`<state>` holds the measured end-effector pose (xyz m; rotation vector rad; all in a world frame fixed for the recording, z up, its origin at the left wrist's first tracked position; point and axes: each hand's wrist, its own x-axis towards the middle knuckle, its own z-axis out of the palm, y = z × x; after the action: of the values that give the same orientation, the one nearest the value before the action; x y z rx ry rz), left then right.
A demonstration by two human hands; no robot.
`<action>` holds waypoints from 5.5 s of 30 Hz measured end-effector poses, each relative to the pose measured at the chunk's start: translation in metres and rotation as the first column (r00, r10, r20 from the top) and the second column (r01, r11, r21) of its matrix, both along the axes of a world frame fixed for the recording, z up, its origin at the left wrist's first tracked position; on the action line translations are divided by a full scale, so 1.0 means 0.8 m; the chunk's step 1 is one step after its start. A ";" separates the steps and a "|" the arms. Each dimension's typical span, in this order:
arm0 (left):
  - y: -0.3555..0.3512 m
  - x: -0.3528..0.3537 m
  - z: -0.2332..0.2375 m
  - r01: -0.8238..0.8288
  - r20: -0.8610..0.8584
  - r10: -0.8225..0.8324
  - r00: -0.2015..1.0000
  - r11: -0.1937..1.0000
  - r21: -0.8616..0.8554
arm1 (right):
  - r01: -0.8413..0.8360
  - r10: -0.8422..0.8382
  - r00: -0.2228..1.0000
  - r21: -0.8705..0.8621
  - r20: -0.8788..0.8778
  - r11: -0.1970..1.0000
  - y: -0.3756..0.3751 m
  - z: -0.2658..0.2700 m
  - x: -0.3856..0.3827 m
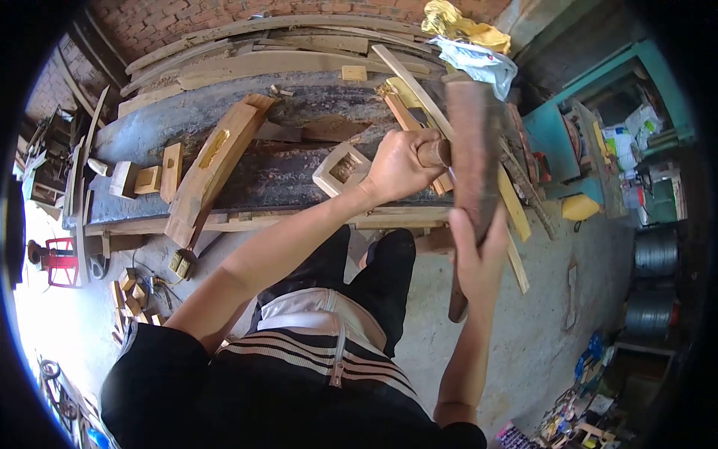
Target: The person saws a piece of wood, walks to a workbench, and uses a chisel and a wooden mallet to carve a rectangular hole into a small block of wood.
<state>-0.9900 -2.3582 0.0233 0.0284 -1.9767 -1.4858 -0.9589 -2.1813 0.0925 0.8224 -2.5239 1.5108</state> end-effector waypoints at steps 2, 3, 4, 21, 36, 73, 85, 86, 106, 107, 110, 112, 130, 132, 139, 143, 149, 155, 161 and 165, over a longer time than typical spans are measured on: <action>0.000 0.001 -0.005 -0.023 0.004 0.023 1.000 0.999 0.026 | -0.030 0.021 0.993 -0.073 -0.115 0.997 0.005 -0.003 -0.003; -0.001 0.002 -0.004 0.012 0.025 -0.013 1.000 1.000 0.020 | -0.036 0.026 0.999 -0.264 -0.041 0.964 0.006 0.004 0.002; -0.001 0.001 -0.001 0.055 0.040 -0.055 0.998 0.998 0.012 | -0.022 0.037 0.999 -0.448 0.024 0.894 0.007 0.009 0.005; -0.104 -0.005 0.028 -0.141 0.010 0.148 0.989 0.922 0.360 | 0.001 0.015 0.961 -0.056 0.276 0.998 0.016 -0.047 0.011; -0.052 -0.009 0.015 -0.047 -0.062 0.063 0.996 0.972 0.231 | 0.007 -0.001 0.996 -0.075 0.088 0.997 0.012 -0.062 -0.005; -0.020 -0.006 -0.012 0.008 -0.058 -0.002 0.998 0.994 0.111 | -0.008 0.059 0.947 -0.159 0.316 0.987 0.004 -0.032 0.001; -0.103 -0.010 0.010 -0.236 -0.012 0.253 0.968 0.920 0.313 | 0.189 -0.090 0.851 -0.141 0.517 0.972 0.029 -0.062 0.010; -0.103 -0.013 0.004 -0.227 -0.051 0.256 0.965 0.919 0.323 | 0.188 -0.090 0.851 -0.141 0.518 0.972 0.029 -0.063 0.010; -0.090 -0.039 0.016 -0.259 -0.019 0.260 0.965 0.965 0.043 | 0.182 -0.100 0.837 -0.100 0.539 0.978 0.032 -0.082 0.007; -0.089 -0.039 0.018 -0.245 0.020 0.244 0.969 0.969 0.021 | 0.180 -0.099 0.836 -0.098 0.540 0.979 0.031 -0.082 0.005; -0.084 -0.051 0.007 -0.248 -0.118 0.247 0.962 0.969 0.004 | 0.151 -0.079 0.842 -0.093 0.534 0.984 0.026 -0.072 -0.007; -0.075 -0.048 0.011 -0.246 -0.161 0.240 0.958 0.969 -0.019 | 0.145 -0.032 0.894 -0.220 0.448 0.965 0.015 -0.048 -0.022; -0.059 -0.033 0.006 -0.065 -0.079 0.060 0.995 0.996 -0.067 | -0.144 0.164 0.980 -0.168 0.110 0.975 -0.055 0.058 -0.083; -0.058 -0.032 0.006 -0.080 -0.206 0.067 0.976 0.995 -0.054 | -0.247 0.271 0.938 0.135 -0.216 0.960 -0.070 0.023 -0.095; -0.073 -0.027 0.006 -0.138 -0.144 0.132 0.981 0.990 -0.028 | -0.142 0.158 0.974 -0.101 0.162 0.985 -0.055 0.054 -0.072; -0.061 -0.034 -0.007 -0.090 -0.218 0.077 0.973 0.995 -0.047 | -0.188 0.239 0.946 0.231 -0.218 0.955 -0.066 0.028 -0.075; -0.079 -0.020 0.003 -0.201 -0.155 0.193 0.969 0.979 -0.032 | -0.174 0.191 0.939 -0.082 0.287 0.981 -0.030 -0.018 -0.058; -0.145 -0.025 -0.015 -0.212 -0.119 0.272 0.955 0.906 0.366 | 0.064 -0.010 0.856 -0.086 0.516 0.994 0.020 -0.099 -0.026; -0.160 -0.041 -0.013 -0.299 -0.217 0.387 0.896 0.887 0.351 | 0.174 -0.106 0.815 -0.066 0.569 0.982 0.051 -0.131 -0.005; -0.120 -0.032 0.021 -0.253 -0.129 0.289 0.948 0.937 0.242 | 0.207 -0.130 0.789 -0.061 0.600 0.976 0.056 -0.126 -0.007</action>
<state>-1.0157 -2.4542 0.0400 0.2594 -1.5959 -1.4685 -0.9643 -2.1368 -0.0080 0.0816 -2.7500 2.0887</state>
